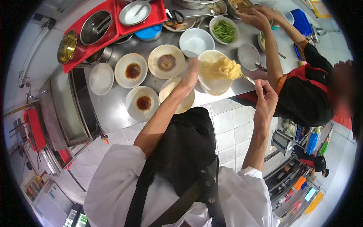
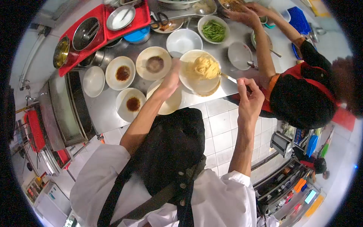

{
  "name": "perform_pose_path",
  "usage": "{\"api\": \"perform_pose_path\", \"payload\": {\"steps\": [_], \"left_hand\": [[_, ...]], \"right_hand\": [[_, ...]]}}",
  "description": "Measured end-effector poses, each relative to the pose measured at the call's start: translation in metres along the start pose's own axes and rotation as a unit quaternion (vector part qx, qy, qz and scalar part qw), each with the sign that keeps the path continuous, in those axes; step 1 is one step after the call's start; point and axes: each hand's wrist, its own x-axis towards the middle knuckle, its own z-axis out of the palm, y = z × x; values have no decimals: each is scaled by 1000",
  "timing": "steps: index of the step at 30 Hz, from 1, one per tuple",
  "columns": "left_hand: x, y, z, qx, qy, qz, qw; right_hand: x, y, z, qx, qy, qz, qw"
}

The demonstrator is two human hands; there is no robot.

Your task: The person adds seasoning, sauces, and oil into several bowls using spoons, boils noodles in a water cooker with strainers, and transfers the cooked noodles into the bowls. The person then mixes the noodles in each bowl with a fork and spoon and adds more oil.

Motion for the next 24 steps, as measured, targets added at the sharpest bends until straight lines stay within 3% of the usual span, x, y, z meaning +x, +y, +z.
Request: {"api": "perform_pose_path", "payload": {"steps": [2,4,8,10,12,13,14,16,18,21,23,24], "left_hand": [[14,9,20,29,-5,-3,1000],[31,14,43,72,69,-15,995],[87,-1,52,173,68,22,982],[93,17,65,202,14,-35,979],[103,27,77,210,8,-56,976],[107,31,83,215,6,-77,974],[111,34,90,220,4,-78,972],[119,36,101,202,38,-123,971],[134,35,101,217,30,-147,965],[145,26,101,246,37,-167,954],[148,27,102,266,53,-164,948],[148,29,101,269,45,-172,946]], "right_hand": [[5,4,-11,33,22,16,999],[12,6,-21,35,80,33,996],[35,17,-42,73,141,13,987],[50,27,-54,56,163,21,985],[70,47,-66,-57,196,-27,979],[80,55,-69,-210,223,-104,946],[87,62,-67,-208,228,-101,946],[101,68,-55,-439,269,-226,827],[111,93,-47,-580,228,-221,750],[113,110,-42,-557,257,-248,749],[90,100,-32,-495,224,-205,814],[79,100,-28,-493,227,-202,815]]}}
